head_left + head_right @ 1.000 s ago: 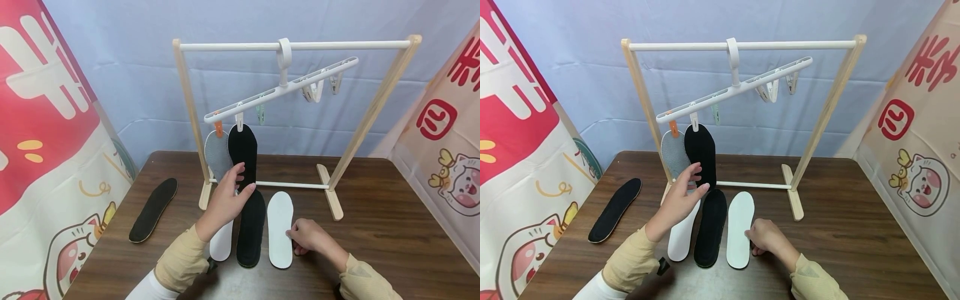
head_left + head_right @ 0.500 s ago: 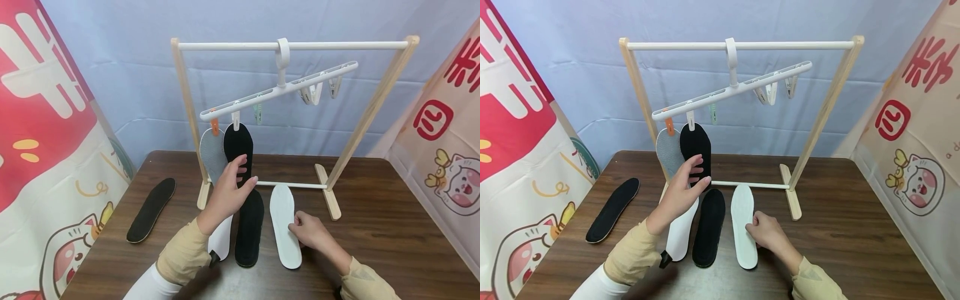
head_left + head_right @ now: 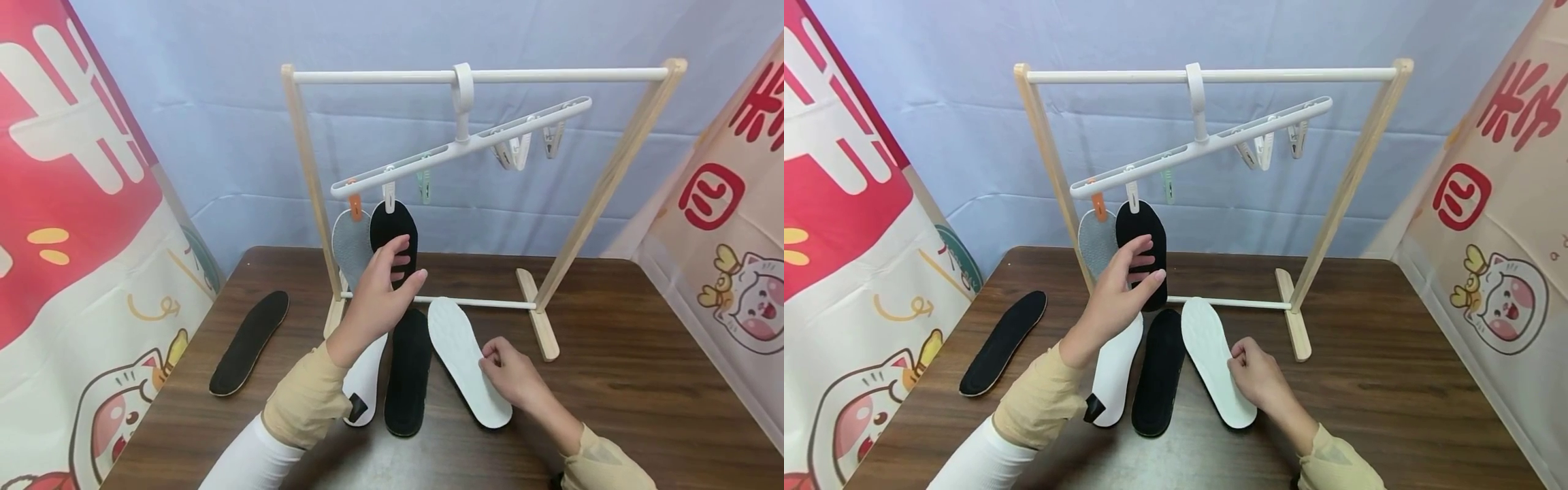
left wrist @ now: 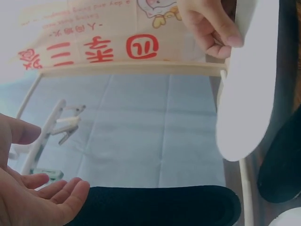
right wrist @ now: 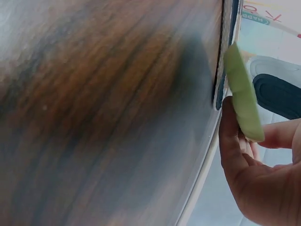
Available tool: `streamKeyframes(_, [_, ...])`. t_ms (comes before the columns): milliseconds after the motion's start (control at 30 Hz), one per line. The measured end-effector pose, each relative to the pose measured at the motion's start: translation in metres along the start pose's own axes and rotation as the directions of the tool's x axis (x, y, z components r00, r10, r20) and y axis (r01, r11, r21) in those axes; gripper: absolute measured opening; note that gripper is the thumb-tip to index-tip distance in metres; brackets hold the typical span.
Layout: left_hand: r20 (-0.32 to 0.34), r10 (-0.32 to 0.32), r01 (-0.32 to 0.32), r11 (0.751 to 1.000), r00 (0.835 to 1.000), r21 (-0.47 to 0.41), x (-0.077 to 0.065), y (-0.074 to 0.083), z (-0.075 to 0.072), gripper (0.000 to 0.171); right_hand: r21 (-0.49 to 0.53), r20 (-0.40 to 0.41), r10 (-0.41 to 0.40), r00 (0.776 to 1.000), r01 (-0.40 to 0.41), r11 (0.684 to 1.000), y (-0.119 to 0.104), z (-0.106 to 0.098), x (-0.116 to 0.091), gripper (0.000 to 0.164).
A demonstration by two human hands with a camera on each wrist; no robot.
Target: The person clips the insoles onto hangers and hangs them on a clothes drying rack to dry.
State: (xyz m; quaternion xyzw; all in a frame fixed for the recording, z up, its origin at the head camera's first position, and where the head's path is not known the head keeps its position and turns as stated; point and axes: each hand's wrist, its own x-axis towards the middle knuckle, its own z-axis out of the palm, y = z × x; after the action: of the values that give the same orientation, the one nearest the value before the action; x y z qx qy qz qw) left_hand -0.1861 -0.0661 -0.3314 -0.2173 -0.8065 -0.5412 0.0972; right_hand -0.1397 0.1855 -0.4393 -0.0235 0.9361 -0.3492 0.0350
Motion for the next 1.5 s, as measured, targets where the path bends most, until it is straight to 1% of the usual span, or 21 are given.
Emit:
streamKeyframes(167, [0.000,-0.004,0.004,0.999,1.000,-0.033,0.006,0.007,0.000,0.060,0.002,-0.004,-0.053,0.999,0.053,0.999,-0.002,-0.004,-0.002,0.030])
streamKeyframes(300, [0.000,-0.002,0.002,0.998,1.000,-0.059,0.014,0.013,-0.001,0.059,-0.017,-0.001,-0.063,0.998,0.063,0.998,-0.004,-0.009,-0.002,0.036])
streamKeyframes(467, [-0.019,0.011,-0.013,0.996,1.000,-0.087,0.025,0.018,-0.003,0.059,-0.011,-0.007,-0.062,0.998,0.062,0.998,-0.005,-0.014,-0.002,0.033])
streamKeyframes(700, [-0.029,-0.006,0.004,0.997,1.000,-0.073,0.034,0.026,-0.004,0.059,0.098,0.027,-0.018,0.999,0.015,0.995,-0.012,-0.021,-0.003,0.032])
streamKeyframes(767, [-0.033,-0.010,0.008,0.997,0.999,-0.072,0.037,0.029,-0.004,0.059,0.113,0.028,-0.013,1.000,0.010,0.994,-0.014,-0.023,-0.003,0.032])
streamKeyframes(1033, [-0.051,-0.058,0.056,0.998,0.997,-0.043,0.050,0.036,-0.002,0.061,0.126,0.029,0.015,0.999,-0.018,0.992,-0.015,-0.024,-0.004,0.029])
streamKeyframes(1333, [-0.055,-0.093,0.092,0.996,0.994,-0.021,0.061,0.040,0.001,0.065,0.123,0.030,0.014,0.999,-0.018,0.992,-0.013,-0.023,-0.006,0.028])
streamKeyframes(1500, [-0.079,-0.118,0.116,0.993,0.990,-0.033,0.071,0.042,0.002,0.065,0.114,0.027,0.005,1.000,-0.008,0.993,-0.013,-0.023,-0.006,0.028])
